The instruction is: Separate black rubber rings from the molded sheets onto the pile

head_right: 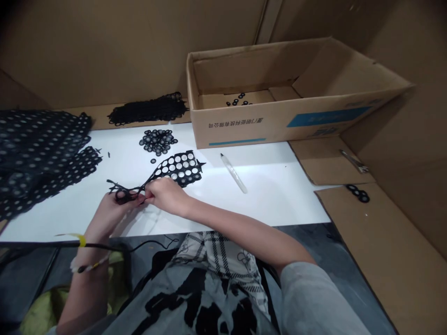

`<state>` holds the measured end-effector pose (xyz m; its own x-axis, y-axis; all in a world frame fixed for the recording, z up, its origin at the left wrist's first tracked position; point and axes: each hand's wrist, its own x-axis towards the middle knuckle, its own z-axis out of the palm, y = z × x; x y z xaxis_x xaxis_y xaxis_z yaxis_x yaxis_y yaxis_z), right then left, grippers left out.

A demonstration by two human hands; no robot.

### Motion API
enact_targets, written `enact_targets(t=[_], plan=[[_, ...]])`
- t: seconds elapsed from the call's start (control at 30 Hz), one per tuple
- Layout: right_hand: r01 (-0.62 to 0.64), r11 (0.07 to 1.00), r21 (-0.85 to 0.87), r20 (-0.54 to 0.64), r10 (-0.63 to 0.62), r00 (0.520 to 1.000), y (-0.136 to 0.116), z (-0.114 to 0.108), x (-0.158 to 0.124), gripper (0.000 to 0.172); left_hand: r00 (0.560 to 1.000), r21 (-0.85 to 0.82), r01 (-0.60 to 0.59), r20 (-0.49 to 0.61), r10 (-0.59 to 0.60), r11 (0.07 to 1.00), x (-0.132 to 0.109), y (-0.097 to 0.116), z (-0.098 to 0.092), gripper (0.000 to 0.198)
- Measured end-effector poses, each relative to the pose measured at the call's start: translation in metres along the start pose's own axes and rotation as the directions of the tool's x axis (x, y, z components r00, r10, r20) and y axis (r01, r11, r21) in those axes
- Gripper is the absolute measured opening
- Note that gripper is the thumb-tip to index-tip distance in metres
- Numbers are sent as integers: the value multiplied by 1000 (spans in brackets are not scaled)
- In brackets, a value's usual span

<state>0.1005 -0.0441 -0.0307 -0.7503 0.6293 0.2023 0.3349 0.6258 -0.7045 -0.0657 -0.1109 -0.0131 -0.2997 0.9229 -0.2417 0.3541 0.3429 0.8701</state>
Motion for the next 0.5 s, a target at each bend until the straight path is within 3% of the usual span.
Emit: enact_targets(t=[0.17, 0.27, 0.4, 0.5], plan=[[246, 914, -324, 161, -202, 966, 0, -3, -1, 16, 998, -14, -39, -40, 39, 999, 2, -6, 6, 22], [341, 842, -417, 200, -282, 939, 0, -4, -2, 23, 997, 13, -50, -63, 51, 999, 4, -10, 10, 17], [383, 834, -398, 157, -349, 924, -5, -5, -4, 28, 990, 151, -86, -97, 102, 985, 6, -9, 12, 14], [369, 908, -197, 91, -358, 929, -7, -13, -3, 18, 991, 138, -67, -108, 83, 988, 5, -5, 10, 16]])
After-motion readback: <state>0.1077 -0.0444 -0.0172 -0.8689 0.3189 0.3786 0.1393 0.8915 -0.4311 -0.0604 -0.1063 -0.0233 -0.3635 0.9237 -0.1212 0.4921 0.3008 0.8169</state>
